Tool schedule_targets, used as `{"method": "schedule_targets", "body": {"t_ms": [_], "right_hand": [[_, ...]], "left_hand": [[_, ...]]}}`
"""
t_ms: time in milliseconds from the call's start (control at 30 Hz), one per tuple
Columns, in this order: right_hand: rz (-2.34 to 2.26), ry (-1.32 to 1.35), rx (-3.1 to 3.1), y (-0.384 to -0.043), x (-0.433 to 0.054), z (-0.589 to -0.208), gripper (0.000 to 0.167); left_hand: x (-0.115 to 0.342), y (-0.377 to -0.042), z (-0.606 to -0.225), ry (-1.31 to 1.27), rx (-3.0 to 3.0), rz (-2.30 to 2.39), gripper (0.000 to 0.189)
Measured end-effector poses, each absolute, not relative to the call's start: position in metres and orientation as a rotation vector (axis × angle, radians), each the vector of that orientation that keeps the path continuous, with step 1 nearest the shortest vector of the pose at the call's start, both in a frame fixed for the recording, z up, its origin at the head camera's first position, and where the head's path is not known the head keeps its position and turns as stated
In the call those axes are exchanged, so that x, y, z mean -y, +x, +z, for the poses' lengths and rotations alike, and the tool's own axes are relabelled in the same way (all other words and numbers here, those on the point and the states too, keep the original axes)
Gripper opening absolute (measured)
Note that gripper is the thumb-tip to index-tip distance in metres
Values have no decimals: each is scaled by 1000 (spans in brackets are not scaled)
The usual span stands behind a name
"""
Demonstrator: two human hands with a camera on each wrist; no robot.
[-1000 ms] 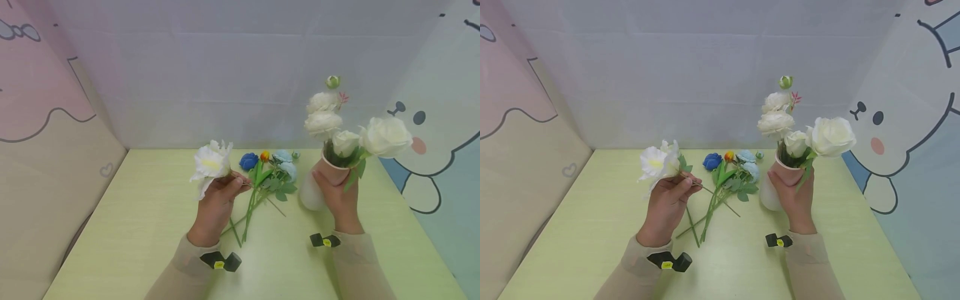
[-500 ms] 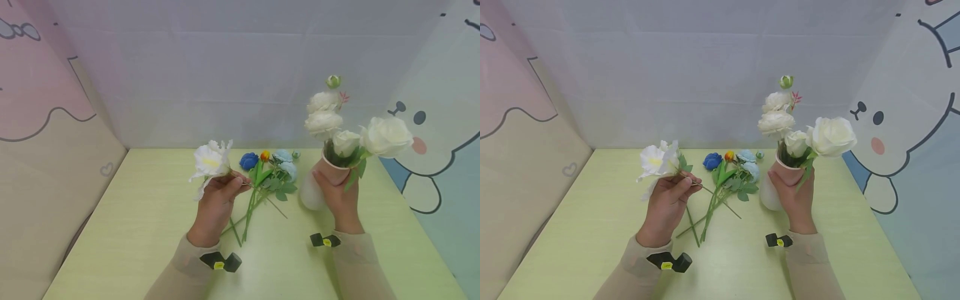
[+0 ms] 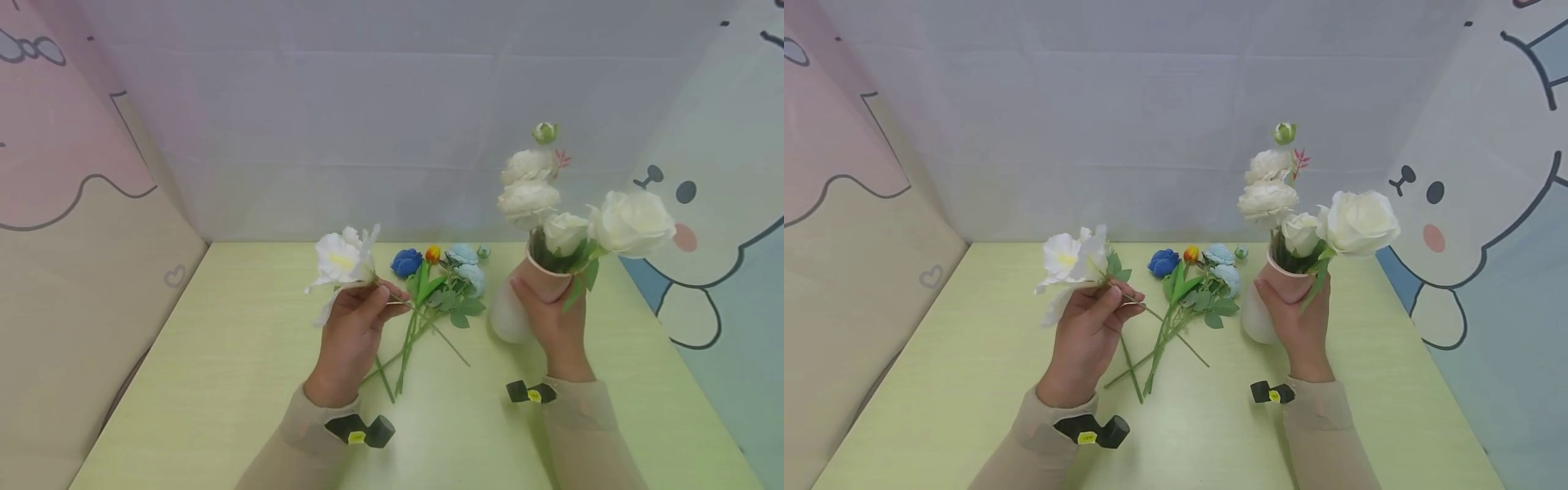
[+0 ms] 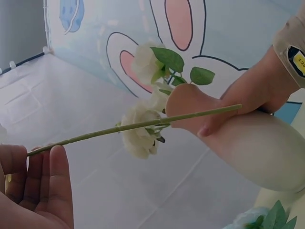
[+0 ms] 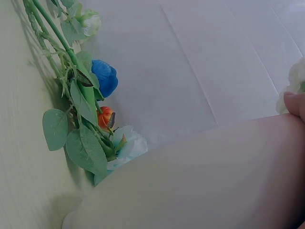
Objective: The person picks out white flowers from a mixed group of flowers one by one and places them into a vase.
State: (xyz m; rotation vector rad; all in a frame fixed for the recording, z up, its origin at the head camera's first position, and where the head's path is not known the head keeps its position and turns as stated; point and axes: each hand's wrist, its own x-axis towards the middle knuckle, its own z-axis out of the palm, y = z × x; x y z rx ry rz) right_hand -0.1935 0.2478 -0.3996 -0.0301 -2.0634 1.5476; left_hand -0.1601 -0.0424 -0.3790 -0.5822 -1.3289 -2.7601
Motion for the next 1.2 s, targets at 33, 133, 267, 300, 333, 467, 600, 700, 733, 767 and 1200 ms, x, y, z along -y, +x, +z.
{"method": "schedule_targets", "body": {"t_ms": [33,133,267,300,333,467,600,700,733,767,1200], "right_hand": [[1546,-32,2065,-193,-248,-400,83],[1547,-37,2066,-193,-247,-399,83],[1559,-36,2055,-192,-246,-398,84],[1562,-32,2051,-192,-246,-397,84],[1564,-28,2048,-192,-245,-397,85],[1544,-25,2054,-192,-246,-396,84],[1528,-33,2066,-193,-248,-395,83],[1539,-36,2065,-192,-249,-396,83],[1546,-34,2062,-193,-249,-396,84],[1554,-35,2059,-192,-249,-396,84],[1569,-16,2031,-193,-248,-399,84]], "left_hand": [[43,-159,-378,-583,1330,-2759,13],[43,-156,-376,-580,1338,-2746,11],[42,-153,-373,-607,1348,-2695,10],[42,-153,-372,-619,1352,-2673,10],[41,-154,-372,-634,1351,-2653,12],[36,-156,-370,-658,1320,-2615,17],[28,-162,-369,-631,1254,-2630,15],[20,-171,-367,-615,1228,-2613,19],[18,-175,-366,-610,1230,-2605,20],[15,-178,-365,-601,1243,-2596,21],[-18,-207,-330,-678,1347,-2502,9]]}}
